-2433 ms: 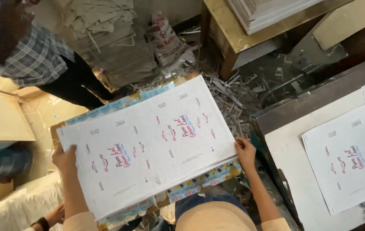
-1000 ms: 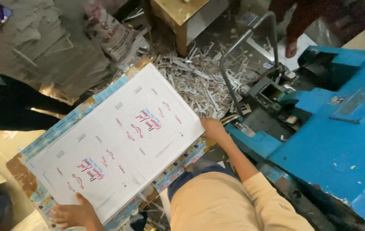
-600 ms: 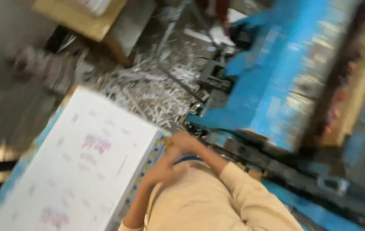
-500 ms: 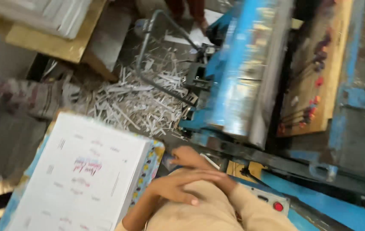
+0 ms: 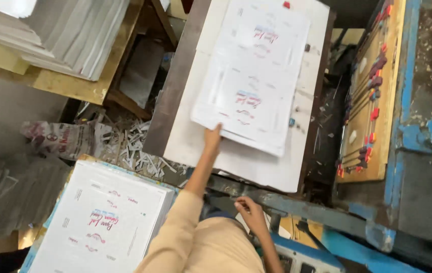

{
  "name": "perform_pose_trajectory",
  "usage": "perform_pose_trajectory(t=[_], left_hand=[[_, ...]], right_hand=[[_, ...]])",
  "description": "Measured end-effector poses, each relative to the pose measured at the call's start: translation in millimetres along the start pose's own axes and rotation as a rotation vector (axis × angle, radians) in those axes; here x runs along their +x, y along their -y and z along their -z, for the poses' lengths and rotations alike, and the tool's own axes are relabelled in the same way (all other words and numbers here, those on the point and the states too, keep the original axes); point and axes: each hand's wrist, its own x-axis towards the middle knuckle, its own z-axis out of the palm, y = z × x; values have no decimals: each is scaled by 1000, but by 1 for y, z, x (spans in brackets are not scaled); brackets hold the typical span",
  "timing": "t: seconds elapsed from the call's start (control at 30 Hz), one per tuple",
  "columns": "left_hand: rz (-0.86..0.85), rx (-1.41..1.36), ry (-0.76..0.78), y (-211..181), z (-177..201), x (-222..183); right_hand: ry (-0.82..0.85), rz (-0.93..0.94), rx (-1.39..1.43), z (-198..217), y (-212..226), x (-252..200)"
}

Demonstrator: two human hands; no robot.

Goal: Feeding and stacking printed paper packaging sheets into a processing machine.

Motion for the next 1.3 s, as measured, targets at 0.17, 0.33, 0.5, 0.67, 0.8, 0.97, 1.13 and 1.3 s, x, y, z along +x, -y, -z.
perform_pose_trajectory(t=[0.17, 0.33, 0.5, 0.67, 0.8, 0.97, 1.13, 1.3], left_hand=[[-317, 822, -334, -48, 274, 29], [-474, 1064, -781, -199, 485, -185], [-344, 637, -1066, -250, 507, -418], [-373, 790, -1358, -168, 636, -538], [-322, 978, -1452, -71, 713, -561], [-107, 816, -1495, -34, 727, -541], [-198, 692, -1535, -34, 719, -529], [24, 709, -1563, 5, 744, -528]], right_hand=[[-176, -249, 661, -12, -79, 26], [50, -883, 1397, -26, -48, 59], [94, -900, 1247, -98, -35, 118], [383, -462, 653, -185, 35, 110], [524, -91, 252, -222, 42, 121], [449, 160, -117, -225, 50, 129], [375, 228, -219, -217, 62, 116], [298, 430, -316, -226, 88, 105]])
